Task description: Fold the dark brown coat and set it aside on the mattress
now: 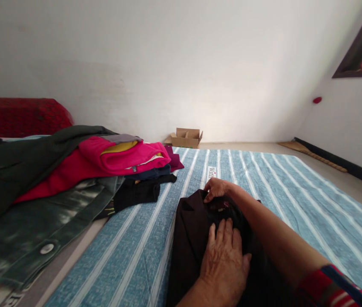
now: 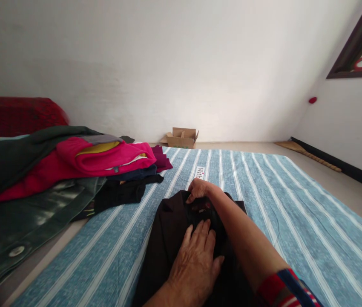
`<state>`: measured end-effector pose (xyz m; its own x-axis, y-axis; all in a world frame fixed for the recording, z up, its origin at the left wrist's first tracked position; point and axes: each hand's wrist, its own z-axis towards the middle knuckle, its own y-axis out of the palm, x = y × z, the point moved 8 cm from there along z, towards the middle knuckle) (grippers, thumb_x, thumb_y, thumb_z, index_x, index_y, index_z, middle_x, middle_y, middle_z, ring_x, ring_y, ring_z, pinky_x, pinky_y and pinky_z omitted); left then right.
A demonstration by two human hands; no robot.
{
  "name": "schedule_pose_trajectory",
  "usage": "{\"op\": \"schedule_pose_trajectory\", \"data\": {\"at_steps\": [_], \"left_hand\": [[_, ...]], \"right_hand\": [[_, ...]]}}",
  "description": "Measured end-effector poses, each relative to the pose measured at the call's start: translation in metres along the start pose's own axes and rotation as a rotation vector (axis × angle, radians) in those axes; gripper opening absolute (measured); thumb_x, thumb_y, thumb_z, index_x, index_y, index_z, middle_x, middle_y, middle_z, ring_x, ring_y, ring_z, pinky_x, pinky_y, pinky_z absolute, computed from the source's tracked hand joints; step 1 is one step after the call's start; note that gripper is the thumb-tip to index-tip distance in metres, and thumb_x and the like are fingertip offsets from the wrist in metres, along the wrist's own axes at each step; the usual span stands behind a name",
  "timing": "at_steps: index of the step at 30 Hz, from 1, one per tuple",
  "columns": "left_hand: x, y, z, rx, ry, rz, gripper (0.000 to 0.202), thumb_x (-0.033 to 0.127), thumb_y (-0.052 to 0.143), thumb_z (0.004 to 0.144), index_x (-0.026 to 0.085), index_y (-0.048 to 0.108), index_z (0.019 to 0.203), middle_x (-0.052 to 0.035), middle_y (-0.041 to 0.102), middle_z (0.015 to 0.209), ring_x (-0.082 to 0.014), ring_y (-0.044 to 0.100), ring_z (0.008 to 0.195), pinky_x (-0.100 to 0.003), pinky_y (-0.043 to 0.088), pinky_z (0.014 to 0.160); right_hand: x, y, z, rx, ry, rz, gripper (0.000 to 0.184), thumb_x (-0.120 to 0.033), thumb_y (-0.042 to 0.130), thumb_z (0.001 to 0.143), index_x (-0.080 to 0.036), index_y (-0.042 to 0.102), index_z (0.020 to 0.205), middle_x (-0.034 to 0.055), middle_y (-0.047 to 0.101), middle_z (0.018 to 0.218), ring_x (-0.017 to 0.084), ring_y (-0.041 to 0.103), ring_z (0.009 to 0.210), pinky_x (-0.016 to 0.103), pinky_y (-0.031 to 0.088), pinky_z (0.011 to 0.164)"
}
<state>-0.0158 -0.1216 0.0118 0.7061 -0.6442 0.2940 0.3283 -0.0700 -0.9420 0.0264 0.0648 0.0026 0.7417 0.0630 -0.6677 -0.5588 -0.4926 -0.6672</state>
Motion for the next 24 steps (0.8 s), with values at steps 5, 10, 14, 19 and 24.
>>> {"op": "schedule_pose_trajectory", "data": {"at_steps": [5, 10, 14, 19, 24], "left_hand": [[0.001, -0.002, 0.0, 0.017, 0.004, 0.005, 0.051, 0.045, 0.038, 0.088, 0.011, 0.05, 0.125, -0.0161, 0.042, 0.138, -0.0292, 0.034, 0.13, -0.052, 0.028, 0.107], [0.0, 0.001, 0.0, 0.009, 0.013, 0.017, 0.052, 0.046, 0.036, 0.089, 0.012, 0.05, 0.126, -0.0154, 0.041, 0.139, -0.0299, 0.035, 0.129, -0.051, 0.03, 0.106], [0.0, 0.001, 0.0, -0.005, 0.019, 0.032, 0.055, 0.047, 0.031, 0.09, 0.01, 0.048, 0.127, -0.0161, 0.039, 0.14, -0.0307, 0.033, 0.13, -0.052, 0.029, 0.106], [0.0, 0.002, 0.0, -0.011, 0.019, 0.042, 0.055, 0.046, 0.029, 0.09, 0.011, 0.048, 0.127, -0.0158, 0.039, 0.14, -0.03, 0.032, 0.131, -0.052, 0.029, 0.106], [0.0, 0.003, -0.001, 0.003, 0.019, 0.045, 0.055, 0.047, 0.03, 0.09, 0.011, 0.048, 0.127, -0.0155, 0.041, 0.139, -0.0297, 0.034, 0.13, -0.051, 0.03, 0.106]], "right_hand": [[0.004, 0.002, 0.002, 0.003, -0.01, 0.082, 0.021, -0.025, 0.077, 0.047, -0.015, 0.061, 0.056, -0.006, 0.052, 0.045, 0.009, 0.046, 0.046, 0.02, 0.034, 0.044], [0.005, -0.001, -0.001, -0.009, -0.067, 0.24, 0.025, -0.029, 0.075, 0.05, -0.016, 0.062, 0.067, -0.0048, 0.058, 0.056, 0.01, 0.051, 0.052, 0.021, 0.04, 0.049], [0.003, -0.008, -0.003, 0.021, -0.123, 0.374, 0.026, -0.028, 0.074, 0.049, -0.015, 0.061, 0.067, -0.0038, 0.059, 0.058, 0.009, 0.05, 0.052, 0.021, 0.039, 0.049], [0.001, -0.01, -0.002, 0.077, -0.14, 0.32, 0.021, -0.023, 0.072, 0.051, -0.014, 0.06, 0.066, -0.0032, 0.058, 0.057, 0.01, 0.05, 0.052, 0.021, 0.038, 0.049], [0.003, -0.008, 0.002, 0.12, -0.121, 0.227, 0.016, -0.018, 0.071, 0.053, -0.014, 0.061, 0.065, -0.0041, 0.057, 0.055, 0.009, 0.049, 0.051, 0.02, 0.036, 0.048]]}}
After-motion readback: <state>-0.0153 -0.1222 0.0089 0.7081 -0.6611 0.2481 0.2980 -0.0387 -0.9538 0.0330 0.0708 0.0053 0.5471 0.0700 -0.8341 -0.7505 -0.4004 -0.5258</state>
